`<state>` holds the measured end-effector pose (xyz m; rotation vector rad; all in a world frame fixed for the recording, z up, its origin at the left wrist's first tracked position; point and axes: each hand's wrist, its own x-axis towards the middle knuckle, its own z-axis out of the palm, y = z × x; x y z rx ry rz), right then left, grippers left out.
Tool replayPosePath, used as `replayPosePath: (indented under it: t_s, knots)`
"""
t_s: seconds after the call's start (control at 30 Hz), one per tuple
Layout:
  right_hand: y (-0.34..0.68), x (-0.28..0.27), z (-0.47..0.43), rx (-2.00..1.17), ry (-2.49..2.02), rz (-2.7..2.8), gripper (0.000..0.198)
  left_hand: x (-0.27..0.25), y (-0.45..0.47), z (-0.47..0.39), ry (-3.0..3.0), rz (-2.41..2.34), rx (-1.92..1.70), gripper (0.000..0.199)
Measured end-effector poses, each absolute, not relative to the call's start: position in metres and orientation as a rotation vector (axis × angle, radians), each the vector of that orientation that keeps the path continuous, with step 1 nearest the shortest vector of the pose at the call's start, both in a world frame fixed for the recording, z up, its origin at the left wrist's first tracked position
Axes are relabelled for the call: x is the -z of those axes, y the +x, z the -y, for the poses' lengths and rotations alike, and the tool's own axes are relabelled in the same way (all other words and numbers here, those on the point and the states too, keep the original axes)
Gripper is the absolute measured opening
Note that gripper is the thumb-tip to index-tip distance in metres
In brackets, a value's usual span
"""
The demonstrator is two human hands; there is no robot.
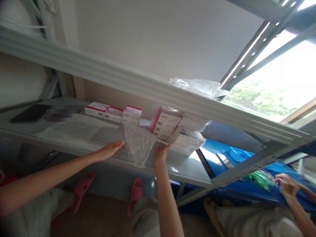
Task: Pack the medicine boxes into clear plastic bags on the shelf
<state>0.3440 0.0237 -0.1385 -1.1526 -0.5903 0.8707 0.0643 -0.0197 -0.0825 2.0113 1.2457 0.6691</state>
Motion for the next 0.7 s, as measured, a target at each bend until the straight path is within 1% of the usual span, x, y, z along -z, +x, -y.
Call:
replayPosePath:
  t_s: [0.1,0.23,0.3,0.37,0.4,0.47,0.57,0.6,0.63,0.7]
  knots:
    - [0.331,0.145,0.009,-0.856,-1.207,0.595,0.075,0.088,0.071,0.017,1.987,-1.286,-0.738,0.071]
    - [0.303,0.152,0.057,-0.757,-1.217,0.924,0.087,0.088,0.074,0.018,2.032,-1.282,-0.781,0.067]
    - [0.287,0.147,0.075,-0.659,-1.200,1.116,0.094,0.085,0.074,0.017,2.163,-1.282,-0.856,0.060]
    - [0.271,0.138,0.084,-0.580,-1.215,1.241,0.098,0.081,0.074,0.013,2.421,-1.252,-0.964,0.046]
    - [0.265,0.133,0.085,-0.554,-1.243,1.264,0.096,0.079,0.073,0.011,2.574,-1.218,-1.008,0.037]
    - [0.257,0.124,0.082,-0.540,-1.289,1.275,0.082,0.078,0.072,0.008,2.844,-1.134,-1.033,0.026]
    - [0.252,0.120,0.073,-0.597,-1.298,1.291,0.051,0.077,0.072,0.003,3.069,-1.101,-0.970,0.025]
    - [0.252,0.120,0.070,-0.629,-1.293,1.300,0.044,0.078,0.073,0.002,3.108,-1.122,-0.938,0.024]
    - [0.253,0.122,0.067,-0.661,-1.285,1.306,0.040,0.078,0.074,0.001,3.132,-1.144,-0.906,0.021]
    - [0.255,0.125,0.065,-0.723,-1.263,1.308,0.038,0.079,0.078,-0.001,3.151,-1.179,-0.855,0.016]
